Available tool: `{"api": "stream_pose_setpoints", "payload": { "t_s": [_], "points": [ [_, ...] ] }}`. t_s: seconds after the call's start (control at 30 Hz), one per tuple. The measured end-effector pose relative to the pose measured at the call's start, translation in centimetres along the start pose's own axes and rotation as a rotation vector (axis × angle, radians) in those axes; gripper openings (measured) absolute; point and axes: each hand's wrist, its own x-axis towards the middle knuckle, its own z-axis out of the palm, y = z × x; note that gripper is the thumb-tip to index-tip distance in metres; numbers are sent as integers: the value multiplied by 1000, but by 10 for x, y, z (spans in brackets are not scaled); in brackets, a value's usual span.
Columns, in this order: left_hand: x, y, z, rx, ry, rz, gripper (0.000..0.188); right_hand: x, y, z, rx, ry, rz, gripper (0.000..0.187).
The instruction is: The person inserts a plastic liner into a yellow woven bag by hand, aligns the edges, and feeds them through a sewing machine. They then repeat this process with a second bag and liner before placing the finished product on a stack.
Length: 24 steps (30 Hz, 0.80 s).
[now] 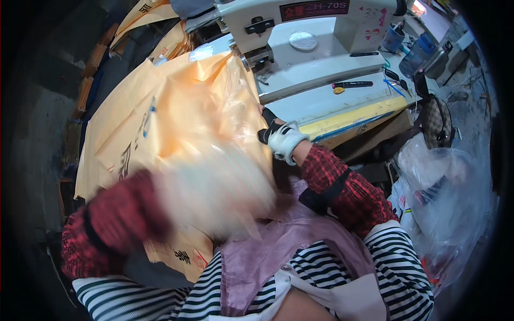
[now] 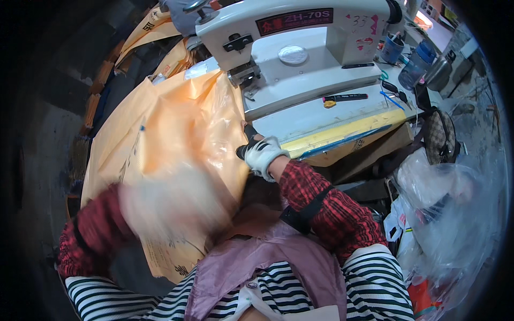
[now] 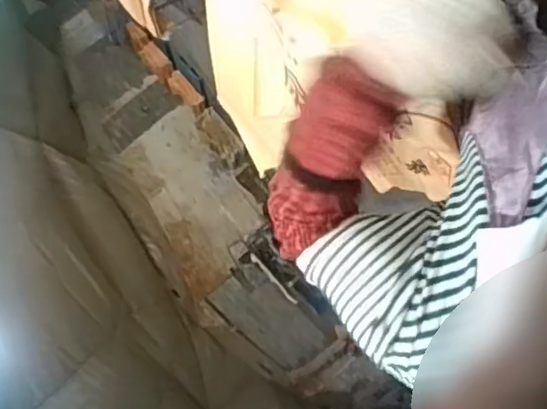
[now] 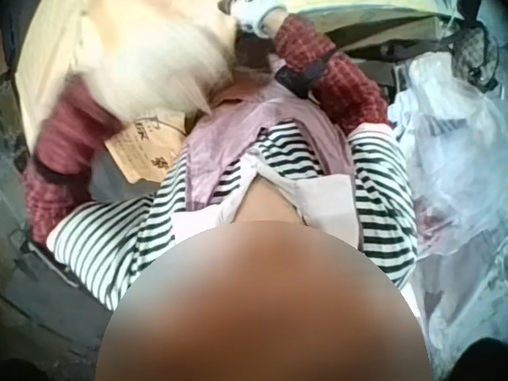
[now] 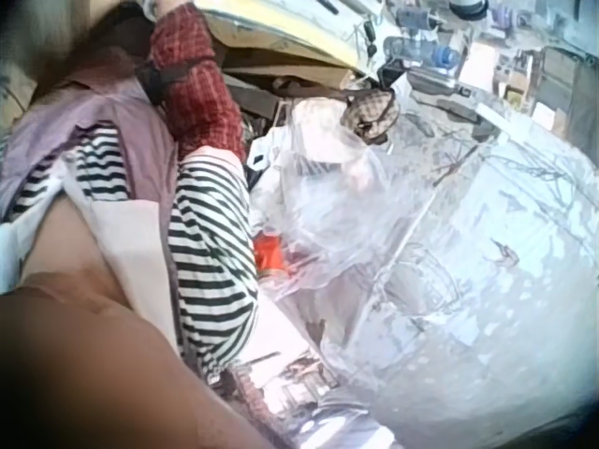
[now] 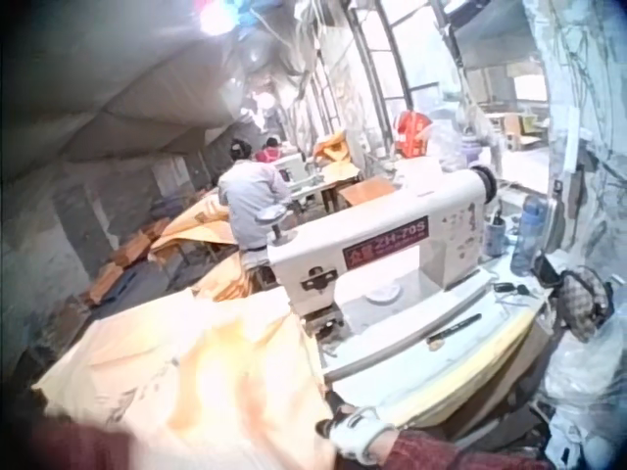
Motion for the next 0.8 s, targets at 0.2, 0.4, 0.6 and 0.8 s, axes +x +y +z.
{"api": "stream_pose_setpoints", "payload": {
  "t_s": [0.2,0.4,0.6,0.8],
  "points": [
    [33,45,29,-363,-538,-391,18,-37,-43,13,-413,-23,63,59],
    [-38,0,-46,-53,-546,-796,13,22,-21,1,-275,31,64,68],
    [16,-21,36,-117,-228,-358,15,104,-27,-15,-908,143,-300,26],
    [43,-15,44,-284,-409,-371,18,21,-17,9,-477,241,-184,37]
  ]
}}
